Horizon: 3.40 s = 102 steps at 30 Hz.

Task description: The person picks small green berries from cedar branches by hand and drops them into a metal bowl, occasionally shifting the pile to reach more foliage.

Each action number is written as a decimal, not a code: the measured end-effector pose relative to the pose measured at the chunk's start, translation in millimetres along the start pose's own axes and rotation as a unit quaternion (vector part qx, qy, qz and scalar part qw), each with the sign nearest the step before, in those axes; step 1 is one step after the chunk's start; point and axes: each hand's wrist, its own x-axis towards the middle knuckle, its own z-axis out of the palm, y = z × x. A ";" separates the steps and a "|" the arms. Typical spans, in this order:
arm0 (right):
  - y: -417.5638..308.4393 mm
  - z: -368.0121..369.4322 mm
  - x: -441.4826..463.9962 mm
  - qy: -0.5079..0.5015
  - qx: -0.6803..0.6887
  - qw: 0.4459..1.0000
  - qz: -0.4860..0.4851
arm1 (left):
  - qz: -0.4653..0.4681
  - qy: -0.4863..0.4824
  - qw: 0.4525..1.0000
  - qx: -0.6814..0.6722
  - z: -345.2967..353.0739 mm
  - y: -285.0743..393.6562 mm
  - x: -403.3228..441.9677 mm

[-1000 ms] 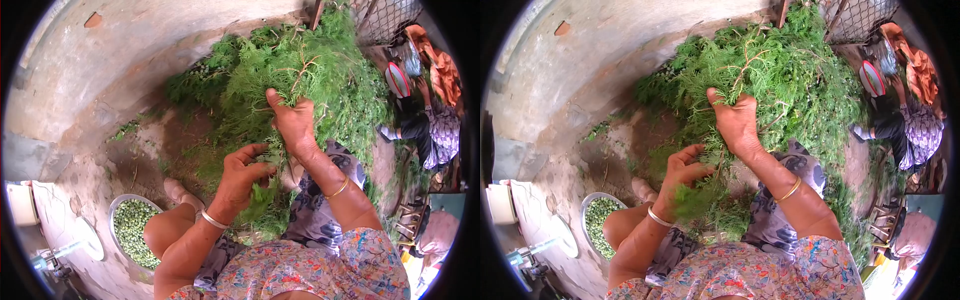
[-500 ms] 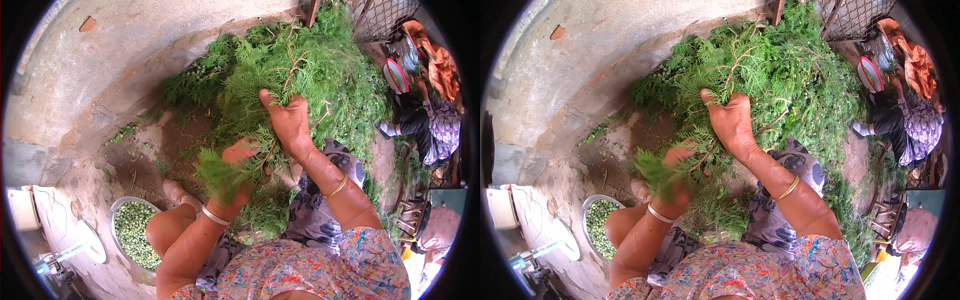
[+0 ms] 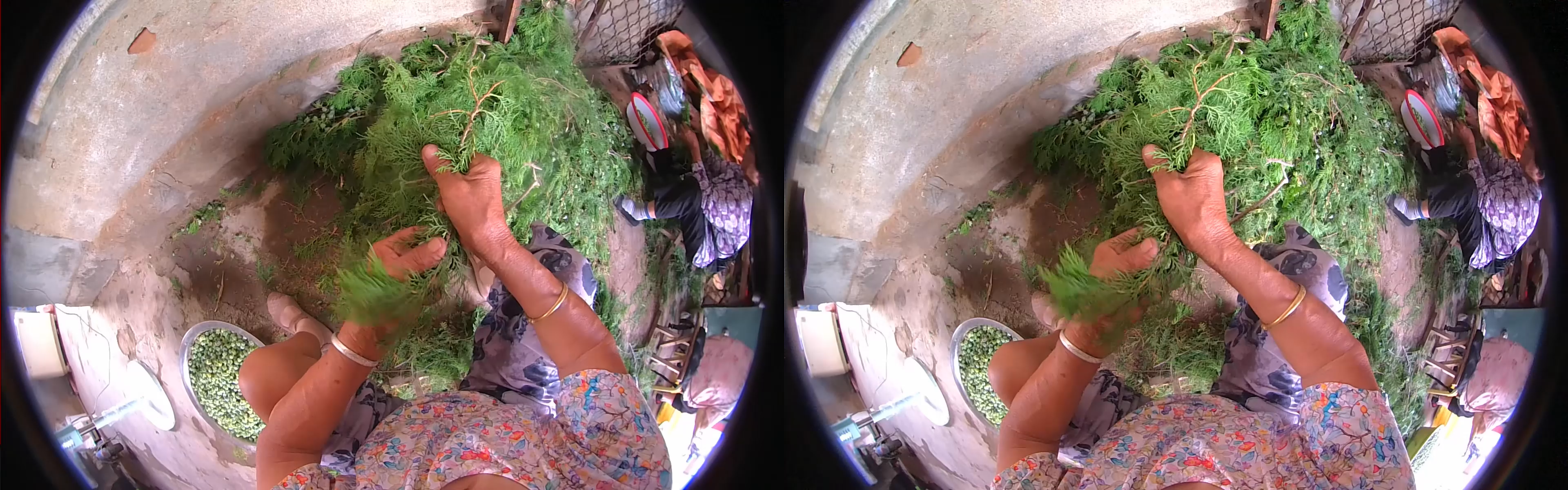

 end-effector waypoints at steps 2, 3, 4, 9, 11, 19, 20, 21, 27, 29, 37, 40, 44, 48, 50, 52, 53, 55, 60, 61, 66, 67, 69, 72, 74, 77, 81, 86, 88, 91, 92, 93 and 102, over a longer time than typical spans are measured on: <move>-5.9 -1.4 -4.0 -0.016 0.003 1.000 0.015 | 0.031 0.007 0.999 0.005 3.6 5.5 -0.7; -7.5 -1.7 -5.5 -0.031 0.005 0.999 0.030 | 0.031 0.006 0.999 0.005 1.7 5.4 0.1; -5.5 -1.3 -5.5 -0.031 0.006 0.999 0.030 | 0.028 0.023 0.999 -0.040 -1.9 5.0 1.5; 6.8 1.8 -3.9 -0.021 -0.135 0.987 -0.084 | -0.003 0.058 0.998 0.028 -3.2 24.8 -10.6; 5.8 2.6 -2.6 -0.011 -0.160 0.981 -0.105 | 0.125 0.028 0.991 0.036 2.5 14.4 -9.4; -1.6 -13.3 24.5 0.054 -0.155 0.981 -0.106 | 0.329 0.090 0.862 0.376 3.8 24.4 -31.8; 0.7 -13.3 25.8 0.050 -0.156 0.980 -0.110 | 0.202 0.067 0.936 0.281 0.2 29.5 -34.5; 6.3 -14.7 27.3 0.042 -0.059 0.996 -0.047 | 0.104 0.028 0.990 0.088 -10.0 29.8 -28.1; -41.3 -9.5 4.2 -0.005 0.166 0.967 0.194 | 0.026 -0.114 0.970 -0.213 -34.9 24.4 -8.2; -29.3 -9.5 10.6 -0.047 0.138 0.968 0.205 | 0.048 -0.069 0.982 -0.170 -21.7 25.0 -12.5; -2.3 -11.0 6.2 -0.160 0.107 0.950 0.245 | 0.169 -0.019 0.985 0.007 -0.4 27.7 -25.2; -1.8 -7.3 3.6 -0.127 0.136 0.945 0.268 | 0.259 -0.012 0.964 0.062 0.7 35.6 -30.1; 13.8 4.2 2.8 -0.081 0.088 0.965 0.233 | 0.416 0.044 0.808 0.415 -1.1 19.2 -16.6; 9.6 10.0 -0.9 -0.099 0.068 0.958 0.261 | 0.503 0.089 0.688 0.515 -2.5 -2.9 -0.9; -1.1 9.7 -6.5 -0.097 0.041 0.955 0.277 | 0.510 0.092 0.683 0.514 -3.8 -6.3 -0.7; -3.0 10.1 -8.0 -0.082 0.017 0.960 0.269 | 0.491 0.113 0.668 0.547 -5.8 -6.9 0.1; -2.7 11.0 -8.9 -0.078 0.046 0.958 0.272 | 0.491 0.114 0.668 0.548 -7.0 -6.3 0.6; -3.5 11.9 -9.9 -0.073 0.075 0.956 0.274 | 0.497 0.081 0.633 0.589 -10.2 -2.9 1.9; -2.7 10.3 -11.8 -0.058 0.057 0.963 0.258 | 0.499 0.051 0.640 0.582 -15.0 -4.2 7.5; -0.9 10.3 -11.7 -0.057 0.058 0.963 0.258 | 0.517 0.054 0.636 0.570 -15.8 -6.4 9.6; 16.4 9.5 -2.5 -0.040 -0.014 0.981 0.188 | 0.498 0.062 0.682 0.532 -19.1 -13.7 6.8; 15.5 5.1 -0.6 -0.038 -0.013 0.981 0.187 | 0.537 0.078 0.662 0.517 -21.4 -18.0 7.0; -11.0 -1.4 0.3 -0.044 0.005 0.976 0.212 | 0.337 0.053 0.845 0.413 -6.7 -3.7 -15.6; -8.6 -22.6 21.9 -0.022 0.260 0.941 0.217 | 0.133 -0.017 0.929 0.346 -9.8 28.9 -38.8; -23.4 -41.1 18.5 -0.062 0.341 0.912 0.219 | 0.187 -0.005 0.919 0.348 -11.1 54.5 -54.0; -27.2 -59.7 3.2 -0.071 0.399 0.900 0.162 | 0.291 0.105 0.921 0.235 -25.1 96.7 -86.3; -36.8 -86.6 -12.6 -0.161 0.464 0.864 0.110 | 0.341 0.257 0.876 0.224 -73.1 127.7 -132.7; -63.9 -79.4 -60.6 -0.055 0.536 0.842 0.029 | 0.334 0.250 0.909 -0.009 -141.7 82.9 -210.7; -75.4 -81.6 -73.0 -0.109 0.607 0.781 0.093 | 0.325 0.178 0.924 -0.097 -172.4 46.3 -238.0; -79.9 -72.4 -101.2 -0.026 0.501 0.865 0.035 | 0.292 0.108 0.924 -0.220 -200.0 -6.4 -275.2; -53.5 -89.5 -102.6 -0.199 0.392 0.893 -0.098 | 0.283 0.190 0.908 -0.244 -192.1 -25.1 -280.1; -51.8 -86.9 -102.4 -0.195 0.596 0.778 0.044 | 0.284 0.273 0.882 -0.257 -189.3 -46.6 -284.4; 6.3 -89.5 -135.6 -0.234 0.654 0.699 0.172 | 0.211 0.342 0.821 -0.405 -223.2 -160.9 -287.0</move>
